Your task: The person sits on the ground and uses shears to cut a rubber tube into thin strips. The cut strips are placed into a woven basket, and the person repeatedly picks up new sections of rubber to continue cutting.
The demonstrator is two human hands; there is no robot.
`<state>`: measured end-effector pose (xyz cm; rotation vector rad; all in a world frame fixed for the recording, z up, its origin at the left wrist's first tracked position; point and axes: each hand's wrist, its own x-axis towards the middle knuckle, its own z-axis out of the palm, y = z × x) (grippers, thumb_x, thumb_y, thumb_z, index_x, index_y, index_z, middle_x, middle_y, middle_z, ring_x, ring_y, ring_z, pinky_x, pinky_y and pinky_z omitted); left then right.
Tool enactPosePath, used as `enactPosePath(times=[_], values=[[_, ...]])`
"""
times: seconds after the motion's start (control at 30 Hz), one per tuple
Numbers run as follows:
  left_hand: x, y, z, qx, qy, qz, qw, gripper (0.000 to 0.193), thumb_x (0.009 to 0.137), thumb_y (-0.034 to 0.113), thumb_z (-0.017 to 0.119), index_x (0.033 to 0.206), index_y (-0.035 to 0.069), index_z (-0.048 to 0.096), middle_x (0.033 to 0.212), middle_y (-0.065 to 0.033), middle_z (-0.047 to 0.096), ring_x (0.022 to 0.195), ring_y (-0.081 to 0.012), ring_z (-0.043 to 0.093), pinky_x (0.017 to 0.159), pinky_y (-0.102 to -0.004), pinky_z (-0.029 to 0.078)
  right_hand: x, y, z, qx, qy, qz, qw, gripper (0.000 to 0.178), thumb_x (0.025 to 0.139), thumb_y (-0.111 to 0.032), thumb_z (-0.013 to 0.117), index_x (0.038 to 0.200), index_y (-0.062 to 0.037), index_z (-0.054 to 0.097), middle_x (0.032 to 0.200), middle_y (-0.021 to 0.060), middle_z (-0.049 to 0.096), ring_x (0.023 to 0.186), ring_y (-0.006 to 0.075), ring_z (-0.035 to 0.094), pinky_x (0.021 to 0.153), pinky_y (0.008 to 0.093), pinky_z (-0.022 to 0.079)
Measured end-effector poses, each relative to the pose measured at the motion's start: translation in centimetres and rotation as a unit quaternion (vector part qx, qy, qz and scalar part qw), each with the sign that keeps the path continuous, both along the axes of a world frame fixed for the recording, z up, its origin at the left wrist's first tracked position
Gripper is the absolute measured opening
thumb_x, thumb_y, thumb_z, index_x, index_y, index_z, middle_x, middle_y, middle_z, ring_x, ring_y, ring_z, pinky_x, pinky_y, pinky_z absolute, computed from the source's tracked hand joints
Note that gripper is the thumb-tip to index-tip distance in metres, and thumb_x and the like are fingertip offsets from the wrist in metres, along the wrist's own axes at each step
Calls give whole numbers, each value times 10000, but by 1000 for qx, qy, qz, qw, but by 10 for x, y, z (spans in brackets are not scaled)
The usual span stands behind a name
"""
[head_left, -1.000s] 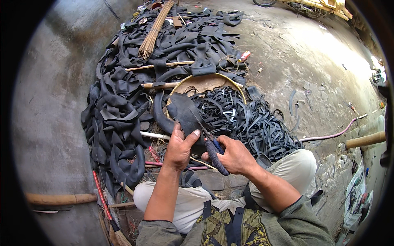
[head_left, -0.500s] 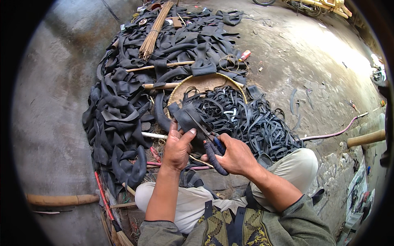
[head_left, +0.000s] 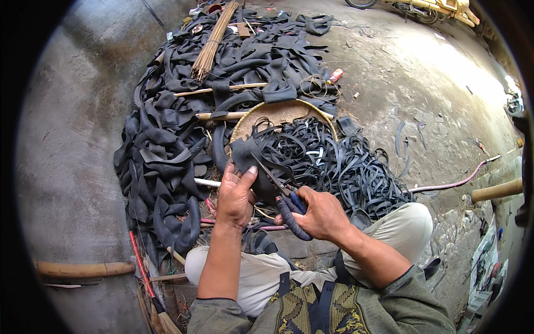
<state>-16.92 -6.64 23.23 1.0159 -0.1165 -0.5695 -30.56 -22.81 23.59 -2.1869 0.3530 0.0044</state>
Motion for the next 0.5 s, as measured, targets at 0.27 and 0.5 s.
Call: enactPosePath(times=[0.27,0.5], values=[[-17,-10,-6,45,-20,-41,998,598,988,-39,594,1530,59,362,1342,-132,601,1199,-229,637,1016,-385,558,1,-6,0,-40,-48,-20,998,798,703,-711,838,944,30,664,772,212,684,729,418,703,665,464,537],[-3,-6,4,-16,29,-23,999,575,1002,-23,592,1521,67,361,1353,-136,594,1199,-239,638,1008,-393,567,-2,-3,0,-4,-2,4,1000,765,722,-694,821,978,13,678,784,214,706,739,422,711,679,489,548]])
